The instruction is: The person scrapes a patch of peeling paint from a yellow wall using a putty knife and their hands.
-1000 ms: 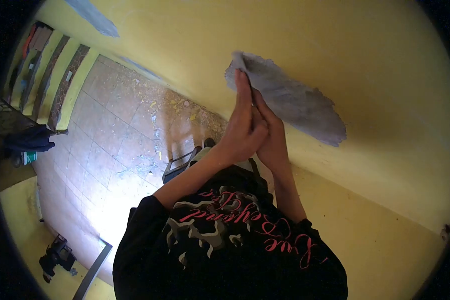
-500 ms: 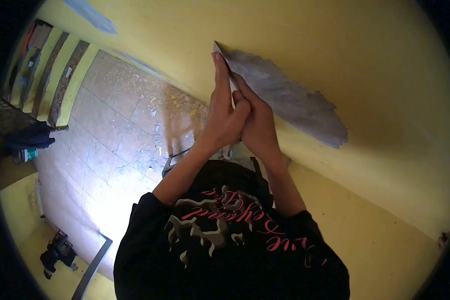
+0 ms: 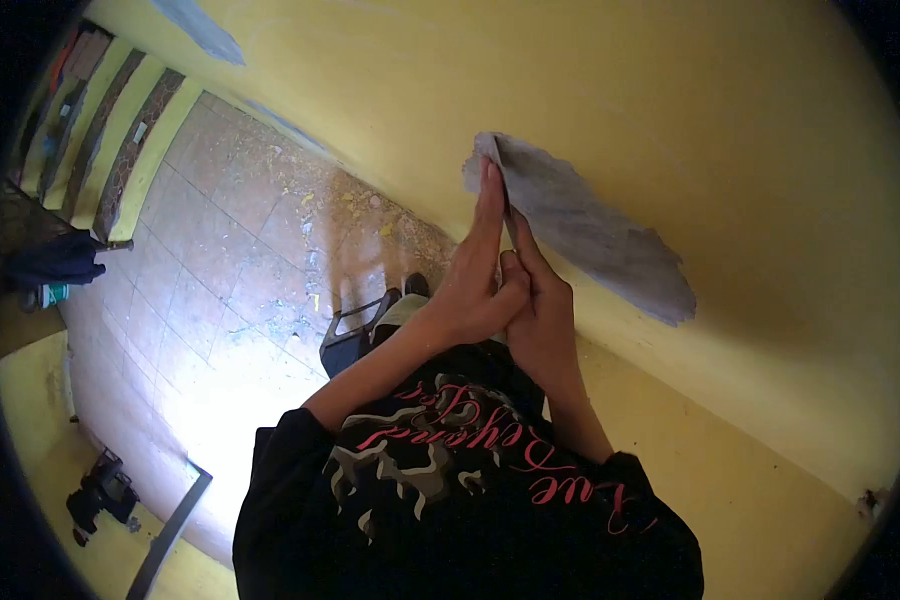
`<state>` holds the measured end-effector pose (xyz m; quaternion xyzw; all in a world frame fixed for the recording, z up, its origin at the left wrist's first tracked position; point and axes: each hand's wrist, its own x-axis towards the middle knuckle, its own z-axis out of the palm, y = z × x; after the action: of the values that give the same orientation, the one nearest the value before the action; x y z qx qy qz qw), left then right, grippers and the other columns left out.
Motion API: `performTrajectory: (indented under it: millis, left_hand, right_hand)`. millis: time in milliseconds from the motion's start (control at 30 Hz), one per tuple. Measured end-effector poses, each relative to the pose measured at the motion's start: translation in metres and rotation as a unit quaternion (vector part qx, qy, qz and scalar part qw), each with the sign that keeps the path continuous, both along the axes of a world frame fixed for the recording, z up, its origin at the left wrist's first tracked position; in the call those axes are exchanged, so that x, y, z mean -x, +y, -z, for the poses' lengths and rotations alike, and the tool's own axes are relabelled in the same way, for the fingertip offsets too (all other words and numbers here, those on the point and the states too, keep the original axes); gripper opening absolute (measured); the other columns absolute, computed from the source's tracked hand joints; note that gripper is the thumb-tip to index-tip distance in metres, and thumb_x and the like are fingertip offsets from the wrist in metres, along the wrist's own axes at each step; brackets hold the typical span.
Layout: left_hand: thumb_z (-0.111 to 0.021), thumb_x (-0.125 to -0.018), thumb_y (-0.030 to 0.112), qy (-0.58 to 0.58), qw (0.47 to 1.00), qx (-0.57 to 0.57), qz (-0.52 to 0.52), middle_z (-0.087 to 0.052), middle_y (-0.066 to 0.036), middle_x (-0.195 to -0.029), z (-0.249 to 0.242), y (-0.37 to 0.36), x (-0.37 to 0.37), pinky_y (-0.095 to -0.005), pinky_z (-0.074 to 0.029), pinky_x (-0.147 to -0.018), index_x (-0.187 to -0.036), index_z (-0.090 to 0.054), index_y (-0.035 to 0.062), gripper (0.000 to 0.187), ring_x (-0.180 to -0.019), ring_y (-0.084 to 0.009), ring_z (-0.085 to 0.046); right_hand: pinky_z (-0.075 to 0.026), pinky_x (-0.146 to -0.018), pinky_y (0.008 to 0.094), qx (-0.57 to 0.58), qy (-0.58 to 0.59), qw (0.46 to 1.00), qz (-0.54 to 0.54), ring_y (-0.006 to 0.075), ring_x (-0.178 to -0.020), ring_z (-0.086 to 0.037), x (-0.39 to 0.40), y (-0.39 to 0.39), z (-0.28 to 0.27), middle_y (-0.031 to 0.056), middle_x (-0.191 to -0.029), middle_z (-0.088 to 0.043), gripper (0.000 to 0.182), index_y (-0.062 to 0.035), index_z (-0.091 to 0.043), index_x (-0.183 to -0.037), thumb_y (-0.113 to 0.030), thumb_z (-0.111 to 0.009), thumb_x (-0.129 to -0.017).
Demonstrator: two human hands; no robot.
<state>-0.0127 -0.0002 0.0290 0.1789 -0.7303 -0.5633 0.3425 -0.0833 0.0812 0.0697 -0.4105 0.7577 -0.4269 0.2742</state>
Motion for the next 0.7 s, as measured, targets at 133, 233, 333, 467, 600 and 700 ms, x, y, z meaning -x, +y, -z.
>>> performTrajectory:
  millis: [133, 233, 333, 467, 600, 700]
  left_hand:
    - [-0.045, -0.077, 0.009, -0.003, 1.000, 0.019, 0.009, 0.002, -0.034, -0.155, 0.004, -0.006, -0.009, -0.0404, -0.006, -0.118, -0.147, 0.006, -0.0107, 0.090, -0.146, -0.0404, 0.003]
    - [-0.047, -0.076, 0.011, -0.008, 1.000, 0.014, 0.016, 0.002, -0.035, -0.154, -0.006, 0.001, -0.006, -0.0410, -0.007, -0.118, -0.147, 0.006, -0.0109, 0.091, -0.146, -0.0410, 0.003]
    - [-0.047, -0.078, 0.010, -0.006, 1.000, 0.009, -0.001, 0.002, -0.036, -0.154, 0.001, -0.007, -0.006, -0.0415, -0.007, -0.118, -0.147, 0.006, -0.0109, 0.090, -0.146, -0.0412, 0.002]
    - [-0.048, -0.079, 0.010, -0.026, 0.997, -0.053, 0.040, 0.002, -0.035, -0.154, -0.015, 0.005, -0.005, -0.0411, -0.008, -0.118, -0.148, 0.005, -0.0097, 0.089, -0.146, -0.0414, 0.001]
    - [-0.049, -0.080, 0.009, -0.029, 0.999, -0.015, 0.007, 0.001, -0.033, -0.155, -0.001, 0.006, 0.000, -0.0382, -0.010, -0.118, -0.148, 0.003, -0.0101, 0.087, -0.146, -0.0397, -0.001]
    - [-0.048, -0.080, 0.008, -0.042, 0.999, -0.025, -0.001, 0.000, -0.032, -0.155, 0.003, 0.014, -0.007, -0.0371, -0.012, -0.117, -0.149, 0.002, -0.0092, 0.087, -0.146, -0.0391, -0.003]
  right_hand:
    - [-0.049, -0.073, 0.0332, -0.017, -0.032, 0.999, 0.018, 0.0317, -0.079, -0.066, -0.005, 0.000, 0.000, 0.0306, -0.091, -0.060, 0.052, -0.0148, -0.038, -0.146, -0.008, -0.047, -0.095]
    - [-0.048, -0.074, 0.0323, 0.001, -0.052, 0.999, -0.001, 0.0284, -0.084, -0.068, 0.001, 0.006, -0.008, 0.0299, -0.093, -0.061, 0.053, -0.0166, -0.037, -0.147, -0.009, -0.047, -0.095]
    - [-0.047, -0.074, 0.0306, 0.069, 0.029, 0.997, 0.005, 0.0211, -0.081, -0.065, -0.003, -0.005, 0.012, 0.0265, -0.093, -0.063, 0.052, -0.0163, -0.038, -0.147, -0.009, -0.047, -0.096]
    - [-0.048, -0.074, 0.0320, -0.042, -0.026, 0.998, 0.026, 0.0194, -0.080, -0.063, 0.002, 0.014, -0.005, 0.0258, -0.092, -0.063, 0.051, -0.0163, -0.040, -0.146, -0.009, -0.047, -0.096]
    - [-0.050, -0.074, 0.0363, 0.043, 0.015, 0.999, 0.017, 0.0258, -0.080, -0.066, 0.006, 0.005, 0.006, 0.0290, -0.089, -0.061, 0.051, -0.0140, -0.041, -0.145, -0.009, -0.048, -0.095]
    - [-0.050, -0.074, 0.0381, -0.005, 0.022, 1.000, 0.016, 0.0324, -0.082, -0.067, -0.004, -0.011, 0.010, 0.0307, -0.089, -0.060, 0.051, -0.0125, -0.041, -0.145, -0.009, -0.048, -0.095]
